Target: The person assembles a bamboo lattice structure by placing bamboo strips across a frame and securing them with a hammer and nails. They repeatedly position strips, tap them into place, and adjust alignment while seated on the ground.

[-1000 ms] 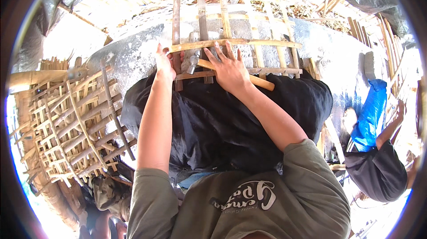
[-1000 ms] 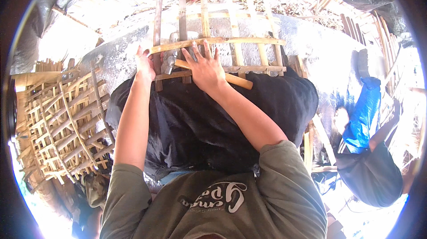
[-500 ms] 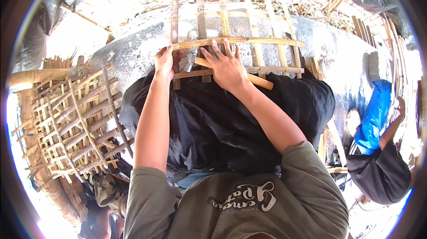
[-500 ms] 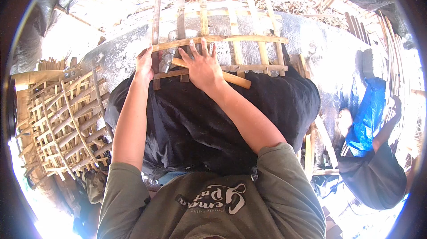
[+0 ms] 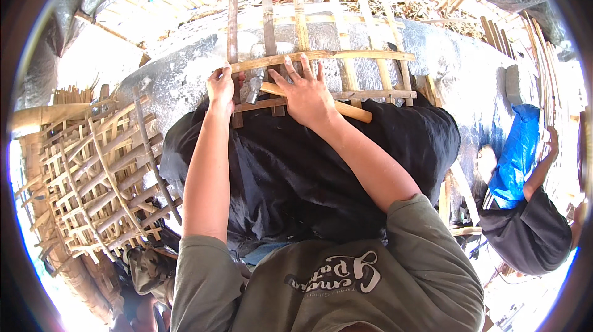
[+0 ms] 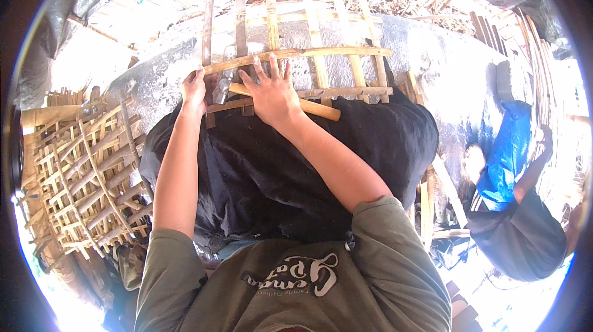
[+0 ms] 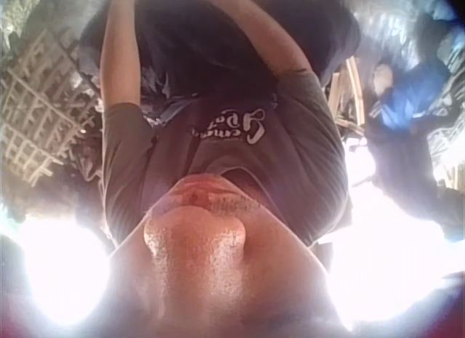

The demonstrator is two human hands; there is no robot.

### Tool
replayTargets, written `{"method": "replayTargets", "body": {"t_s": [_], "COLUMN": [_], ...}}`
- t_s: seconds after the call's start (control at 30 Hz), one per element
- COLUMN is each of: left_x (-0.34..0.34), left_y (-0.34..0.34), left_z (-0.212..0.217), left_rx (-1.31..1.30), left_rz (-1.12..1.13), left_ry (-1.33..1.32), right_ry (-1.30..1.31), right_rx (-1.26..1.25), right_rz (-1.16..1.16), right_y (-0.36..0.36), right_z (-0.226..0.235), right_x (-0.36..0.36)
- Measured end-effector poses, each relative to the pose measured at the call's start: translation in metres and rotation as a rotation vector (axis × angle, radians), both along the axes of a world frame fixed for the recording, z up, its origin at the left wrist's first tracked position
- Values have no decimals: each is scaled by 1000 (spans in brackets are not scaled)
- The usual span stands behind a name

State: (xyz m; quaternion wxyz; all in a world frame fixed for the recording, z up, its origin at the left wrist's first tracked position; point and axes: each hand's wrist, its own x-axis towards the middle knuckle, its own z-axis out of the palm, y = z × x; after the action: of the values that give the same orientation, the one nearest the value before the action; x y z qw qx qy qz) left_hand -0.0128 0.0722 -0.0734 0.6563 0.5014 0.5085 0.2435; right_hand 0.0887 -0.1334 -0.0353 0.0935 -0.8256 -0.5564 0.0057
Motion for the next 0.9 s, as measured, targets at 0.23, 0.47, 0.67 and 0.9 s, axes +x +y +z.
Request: {"method": "replayTargets", "body": {"t_s": [0.23,0.47,0.67,0.9], "left_x": [1,-1,-4,-3], "left_y": [2,3,5,7], "left_z": [-2,0,-1,3], "left_rx": [-29,-94,-117,-188], "left_rz": [-18,-6,-38,-65], "left_ry": [-10,-80,-108,-72], "right_ry": [52,-4,39,30], "right_rx": [-15,6,-36,2], "right_rz": [7,-4,2,-9], "right_y": [0,1,1,1], "right_z": [2,-1,3,1], "right_x": [1,1,1,2]}}
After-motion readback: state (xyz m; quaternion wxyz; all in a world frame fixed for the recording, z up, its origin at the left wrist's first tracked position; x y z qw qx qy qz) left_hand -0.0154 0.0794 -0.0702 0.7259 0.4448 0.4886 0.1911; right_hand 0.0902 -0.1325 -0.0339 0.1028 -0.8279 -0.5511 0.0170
